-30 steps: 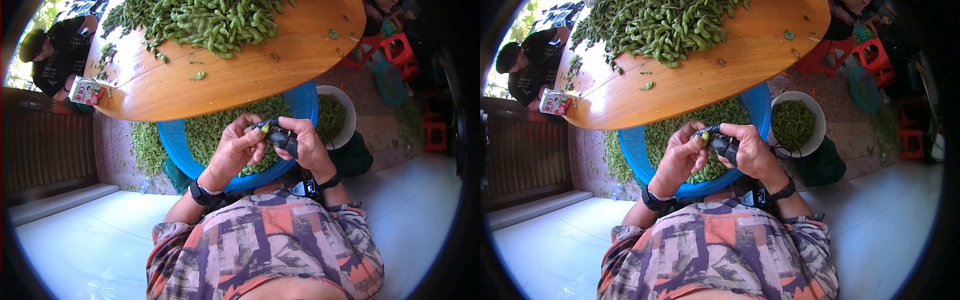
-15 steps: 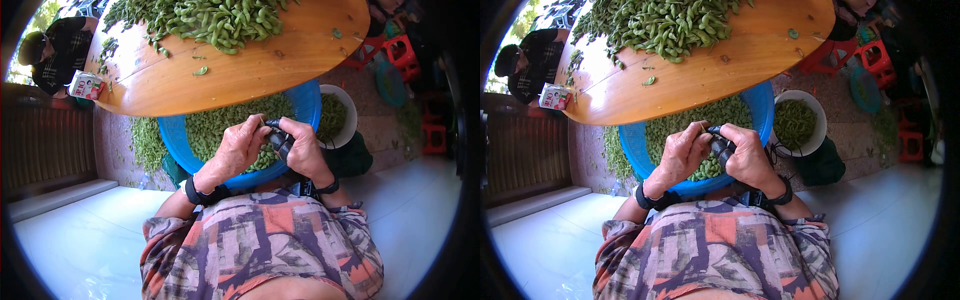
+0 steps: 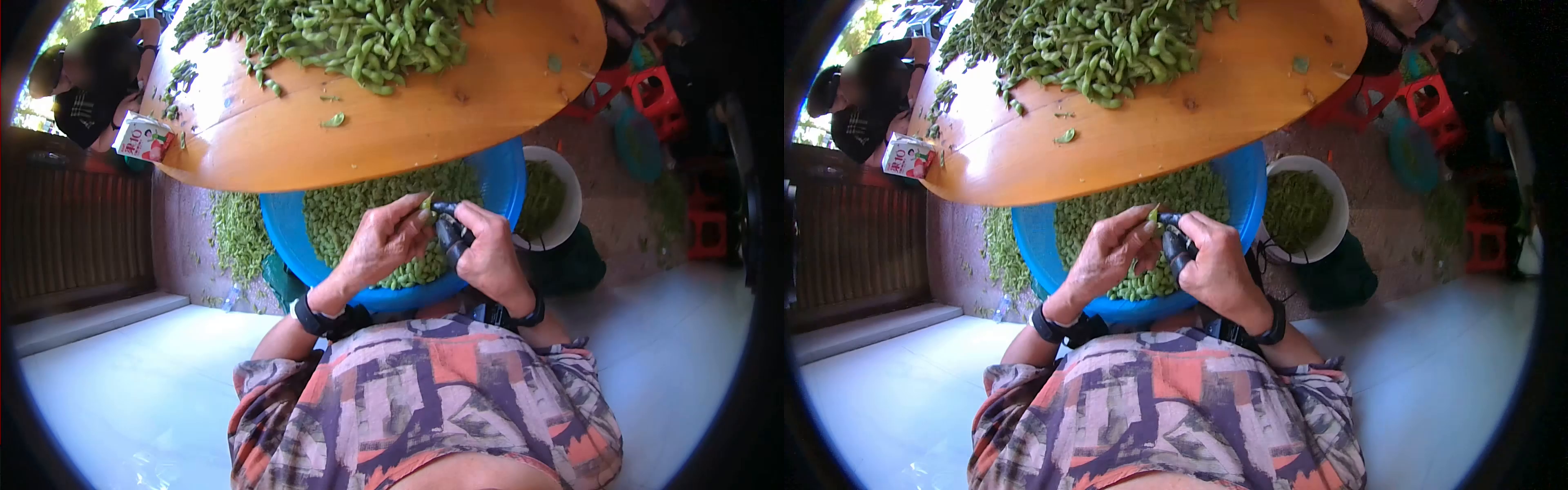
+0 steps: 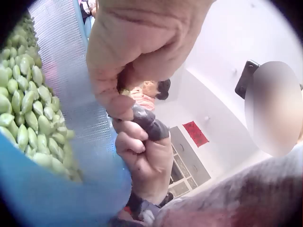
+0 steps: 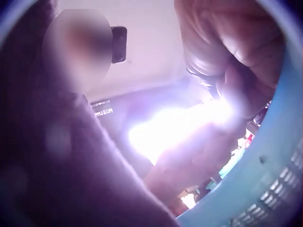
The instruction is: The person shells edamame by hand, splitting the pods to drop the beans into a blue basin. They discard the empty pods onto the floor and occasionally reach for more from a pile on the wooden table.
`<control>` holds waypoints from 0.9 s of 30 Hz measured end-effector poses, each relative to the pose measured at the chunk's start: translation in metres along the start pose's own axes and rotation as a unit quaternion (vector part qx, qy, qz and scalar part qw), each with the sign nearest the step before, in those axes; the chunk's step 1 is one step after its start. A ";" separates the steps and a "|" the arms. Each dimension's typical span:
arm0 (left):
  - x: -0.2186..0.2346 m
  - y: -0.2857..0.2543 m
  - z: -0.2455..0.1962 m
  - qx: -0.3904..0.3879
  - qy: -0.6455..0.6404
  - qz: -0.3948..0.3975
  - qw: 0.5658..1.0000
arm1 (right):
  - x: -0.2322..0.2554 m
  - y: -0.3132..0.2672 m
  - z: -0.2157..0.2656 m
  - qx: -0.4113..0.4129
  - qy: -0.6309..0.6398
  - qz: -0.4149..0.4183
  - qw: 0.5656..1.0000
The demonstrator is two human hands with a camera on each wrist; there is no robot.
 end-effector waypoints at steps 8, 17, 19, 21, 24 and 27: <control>-0.002 -0.002 -0.009 -0.005 0.052 -0.003 0.999 | 0.010 0.006 -0.007 -0.151 0.221 -0.017 0.963; 0.006 -0.002 -0.004 0.012 -0.029 0.107 0.994 | 0.002 0.007 -0.009 -0.137 0.264 0.085 0.951; 0.006 -0.003 -0.009 0.014 -0.013 0.100 0.995 | 0.003 0.010 -0.009 -0.152 0.237 0.093 0.955; 0.007 -0.005 -0.009 0.025 -0.045 0.116 0.992 | 0.003 0.012 -0.002 -0.182 0.247 0.117 0.945; 0.009 -0.009 -0.006 0.036 -0.089 0.145 0.985 | 0.003 0.010 -0.014 -0.223 0.320 0.134 0.911; 0.006 -0.010 -0.004 0.059 -0.162 0.143 0.975 | 0.000 0.009 -0.015 -0.230 0.392 0.099 0.885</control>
Point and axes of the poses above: each hand's wrist, its own y-axis towards the middle knuckle, its own x-axis out of the back of the hand, z = x × y, the point moved 4 cm from there along y, towards the middle knuckle, and after that the axes turned 15 degrees about y, right-handed, at the moved point
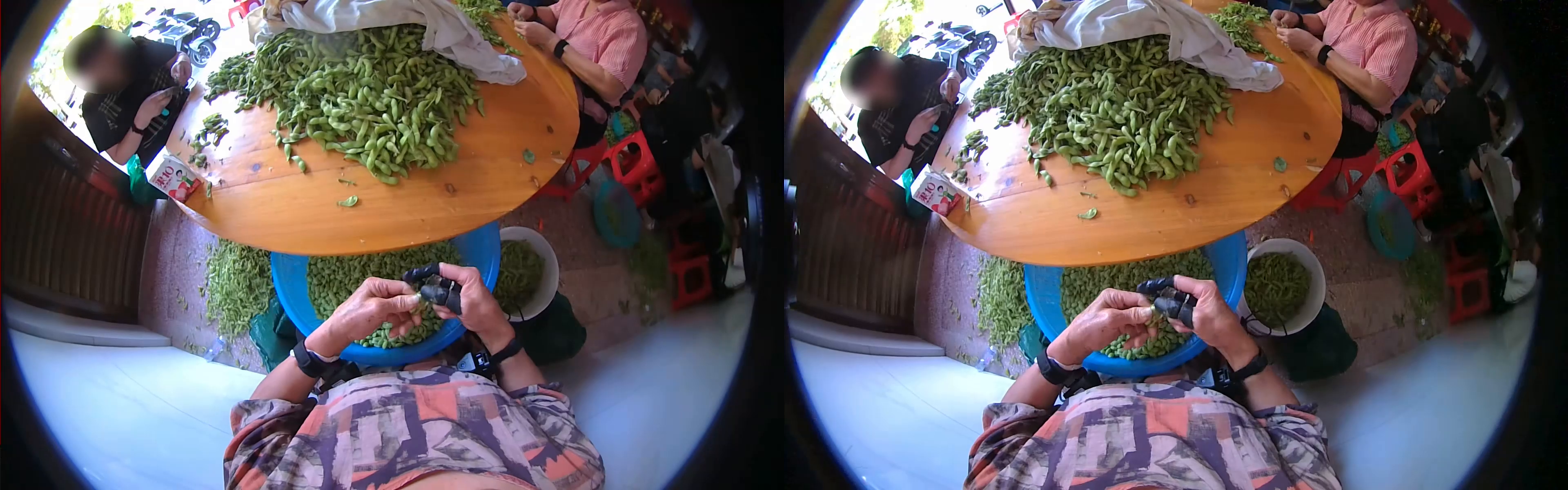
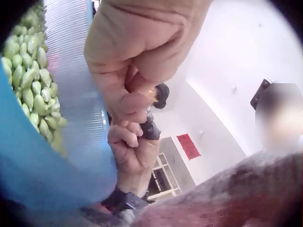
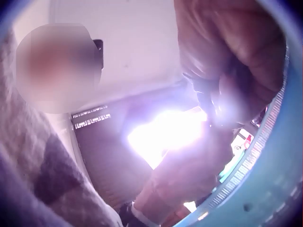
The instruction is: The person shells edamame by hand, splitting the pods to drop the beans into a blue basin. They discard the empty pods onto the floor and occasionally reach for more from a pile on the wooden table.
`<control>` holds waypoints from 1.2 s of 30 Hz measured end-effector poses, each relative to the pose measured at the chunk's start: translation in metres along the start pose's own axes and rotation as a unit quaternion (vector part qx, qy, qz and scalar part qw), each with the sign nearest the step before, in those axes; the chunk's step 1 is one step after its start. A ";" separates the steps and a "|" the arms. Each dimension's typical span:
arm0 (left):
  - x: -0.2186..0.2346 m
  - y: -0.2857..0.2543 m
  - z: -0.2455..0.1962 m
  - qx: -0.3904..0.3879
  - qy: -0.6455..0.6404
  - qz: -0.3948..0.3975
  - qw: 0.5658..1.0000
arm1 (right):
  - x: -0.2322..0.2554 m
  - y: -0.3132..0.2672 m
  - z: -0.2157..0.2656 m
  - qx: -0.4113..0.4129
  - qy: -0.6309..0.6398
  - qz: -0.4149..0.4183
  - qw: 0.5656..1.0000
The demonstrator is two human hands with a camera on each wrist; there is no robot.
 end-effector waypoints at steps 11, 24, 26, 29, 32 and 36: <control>-0.008 0.013 0.020 -0.019 -0.085 -0.073 0.994 | -0.021 -0.002 0.011 0.297 -0.381 -0.067 0.873; 0.003 -0.003 -0.003 -0.120 0.314 -0.083 0.938 | 0.033 -0.025 0.016 0.310 -0.255 -0.159 0.902; 0.013 -0.010 -0.014 -0.214 0.455 -0.054 0.863 | 0.063 -0.042 0.042 0.262 -0.270 -0.317 0.871; 0.061 -0.022 -0.051 -0.188 0.344 -0.106 0.914 | 0.093 -0.068 0.079 0.269 -0.519 -0.438 0.683; 0.134 -0.027 -0.097 -0.182 0.512 -0.334 0.770 | 0.135 -0.092 0.080 0.244 -0.520 -0.469 0.671; 0.183 -0.016 -0.131 -0.186 0.655 -0.396 0.616 | 0.150 -0.101 0.076 0.272 -0.524 -0.463 0.661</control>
Point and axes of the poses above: each hand's wrist, its own y-axis towards the middle knuckle, its own x-axis out of the back of the hand, z = x × y, the point moved 4 cm from there along y, towards the middle knuckle, and after that the axes turned 15 degrees about y, right-handed, at the moved point
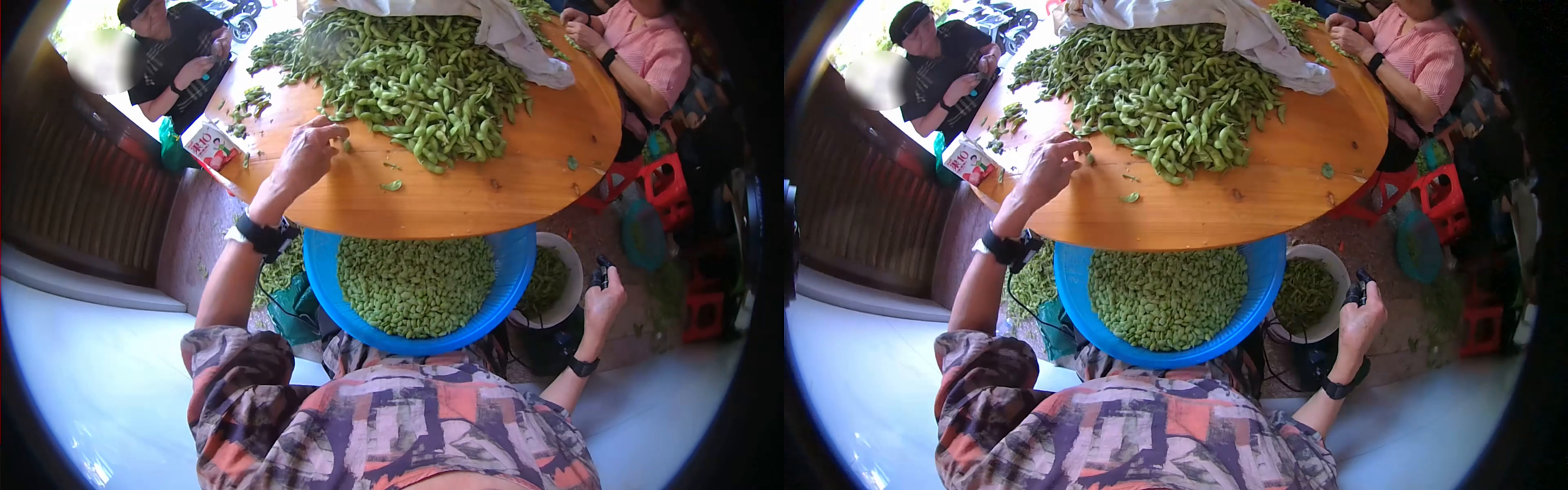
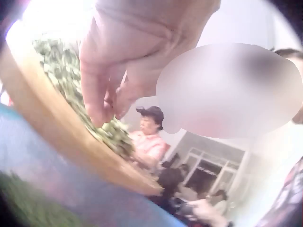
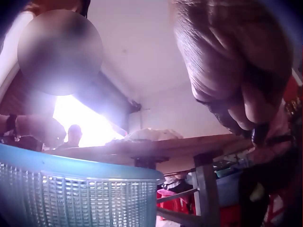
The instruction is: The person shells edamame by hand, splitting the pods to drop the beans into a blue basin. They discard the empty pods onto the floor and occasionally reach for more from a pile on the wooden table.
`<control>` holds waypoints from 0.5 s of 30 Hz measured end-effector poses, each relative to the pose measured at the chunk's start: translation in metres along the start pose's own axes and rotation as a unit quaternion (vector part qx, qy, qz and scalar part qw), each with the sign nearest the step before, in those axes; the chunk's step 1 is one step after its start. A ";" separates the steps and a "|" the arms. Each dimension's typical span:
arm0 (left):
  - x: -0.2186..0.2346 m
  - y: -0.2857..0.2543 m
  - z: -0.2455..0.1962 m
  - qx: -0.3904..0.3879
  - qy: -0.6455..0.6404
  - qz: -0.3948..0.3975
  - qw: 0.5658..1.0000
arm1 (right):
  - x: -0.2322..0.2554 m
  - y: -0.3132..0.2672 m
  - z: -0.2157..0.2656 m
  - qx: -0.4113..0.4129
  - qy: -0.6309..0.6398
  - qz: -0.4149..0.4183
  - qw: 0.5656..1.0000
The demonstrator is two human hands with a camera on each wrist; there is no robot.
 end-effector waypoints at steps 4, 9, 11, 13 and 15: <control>-0.013 0.014 0.007 -0.013 0.033 0.062 0.997 | -0.011 -0.003 0.018 -0.055 0.008 0.034 0.998; -0.004 0.008 -0.010 0.066 -0.047 0.063 0.995 | -0.035 -0.002 0.057 0.033 0.076 0.084 0.993; -0.006 -0.002 -0.028 0.161 -0.215 0.102 0.958 | -0.048 -0.007 0.078 0.051 0.157 0.105 0.981; -0.013 -0.016 -0.058 0.140 -0.401 0.144 0.894 | -0.065 -0.017 0.098 0.020 0.266 0.153 0.951; -0.018 -0.035 -0.093 0.123 -0.527 0.172 0.823 | -0.080 -0.026 0.117 0.038 0.332 0.213 0.918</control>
Point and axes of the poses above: each hand's wrist, its own y-axis towards the middle knuckle, its own x-axis out of the back of the hand, z = x × y, the point moved 4 cm from there along y, towards the middle knuckle, and after that the axes turned 15 degrees about y, right-handed, at the moved point
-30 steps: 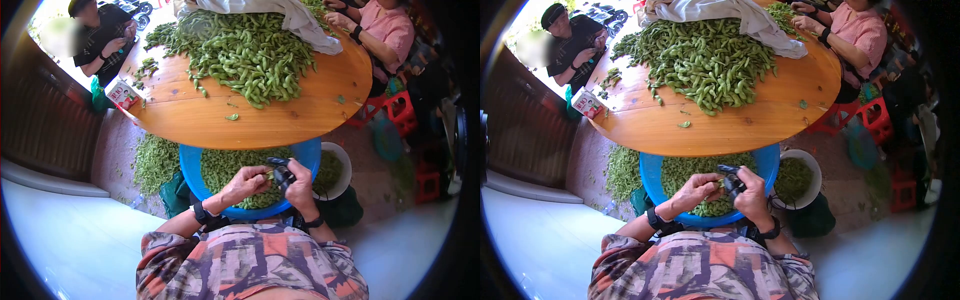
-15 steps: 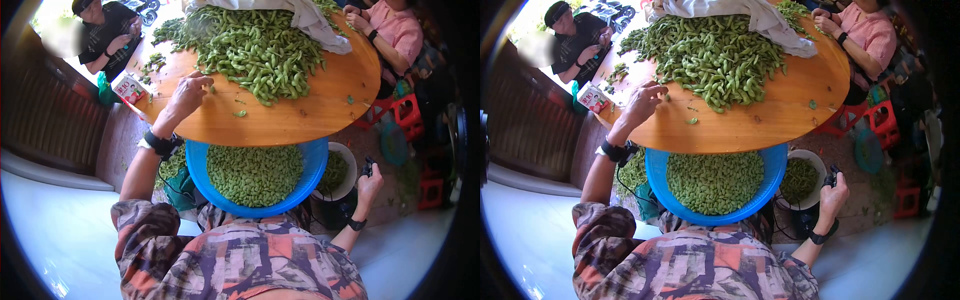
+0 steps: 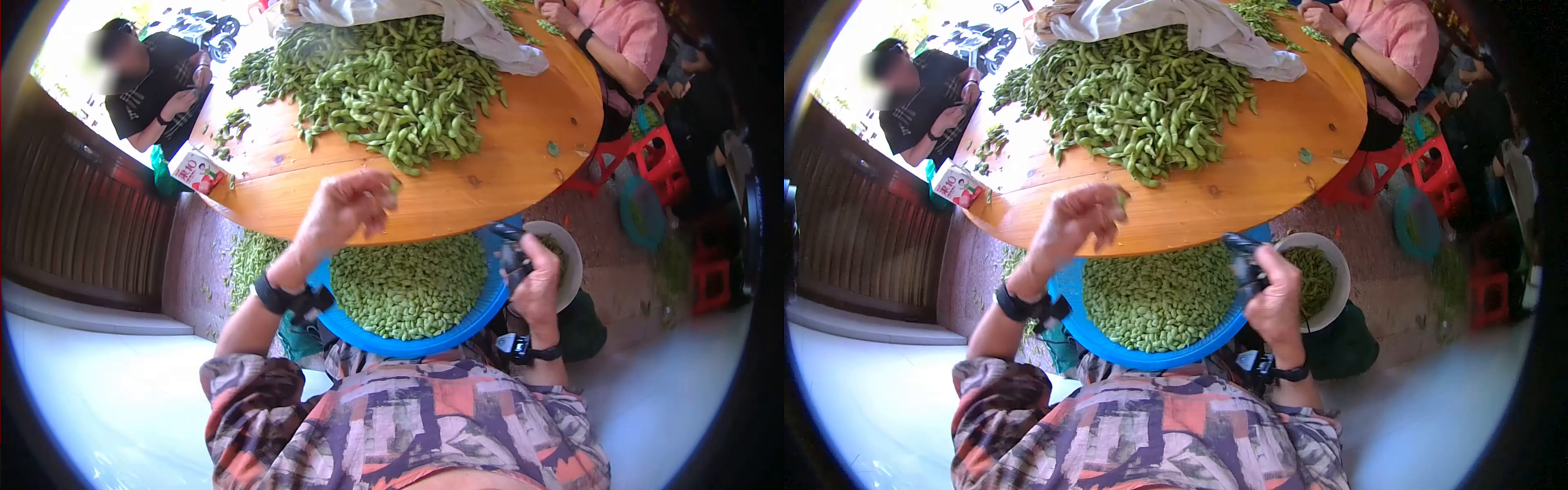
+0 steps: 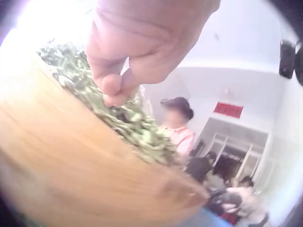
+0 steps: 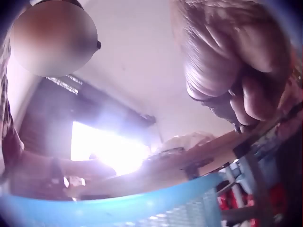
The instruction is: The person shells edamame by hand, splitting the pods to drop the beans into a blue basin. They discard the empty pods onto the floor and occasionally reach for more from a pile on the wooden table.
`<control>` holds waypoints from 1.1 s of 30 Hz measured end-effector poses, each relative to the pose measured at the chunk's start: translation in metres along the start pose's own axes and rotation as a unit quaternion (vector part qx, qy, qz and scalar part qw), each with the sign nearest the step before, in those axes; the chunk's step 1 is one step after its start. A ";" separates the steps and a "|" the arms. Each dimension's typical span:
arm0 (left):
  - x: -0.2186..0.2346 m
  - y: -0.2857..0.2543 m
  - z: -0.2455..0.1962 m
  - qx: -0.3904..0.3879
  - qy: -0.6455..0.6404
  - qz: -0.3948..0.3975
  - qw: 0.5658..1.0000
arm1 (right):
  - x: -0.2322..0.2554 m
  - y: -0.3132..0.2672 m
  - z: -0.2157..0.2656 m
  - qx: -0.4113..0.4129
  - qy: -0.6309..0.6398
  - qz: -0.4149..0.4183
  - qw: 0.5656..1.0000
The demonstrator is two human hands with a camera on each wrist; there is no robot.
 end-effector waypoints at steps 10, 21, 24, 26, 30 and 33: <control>-0.099 -0.038 0.015 0.075 -0.129 0.057 0.987 | -0.041 0.001 0.023 0.005 0.069 0.119 0.991; -0.113 -0.048 0.034 0.141 -0.303 0.073 0.940 | -0.038 -0.014 -0.017 -0.280 0.388 0.149 0.865; -0.120 -0.051 0.042 0.162 -0.410 0.129 0.888 | -0.040 -0.014 -0.018 -0.288 0.431 0.161 0.840; -0.122 -0.053 0.047 0.161 -0.423 0.135 0.881 | -0.041 -0.017 -0.020 -0.299 0.451 0.165 0.824; -0.126 -0.053 0.040 0.117 -0.367 0.071 0.920 | -0.042 -0.017 -0.015 -0.229 0.261 0.141 0.927; -0.123 -0.053 0.039 0.107 -0.243 0.063 0.962 | -0.050 -0.016 -0.002 -0.114 0.101 0.117 0.981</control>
Point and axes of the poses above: each hand's wrist, its own y-axis towards the middle knuckle, its own x-axis out of the back of the hand, z = x × y, the point moved 4 cm from there along y, towards the middle knuckle, and after that the axes turned 15 degrees about y, right-handed, at the moved point
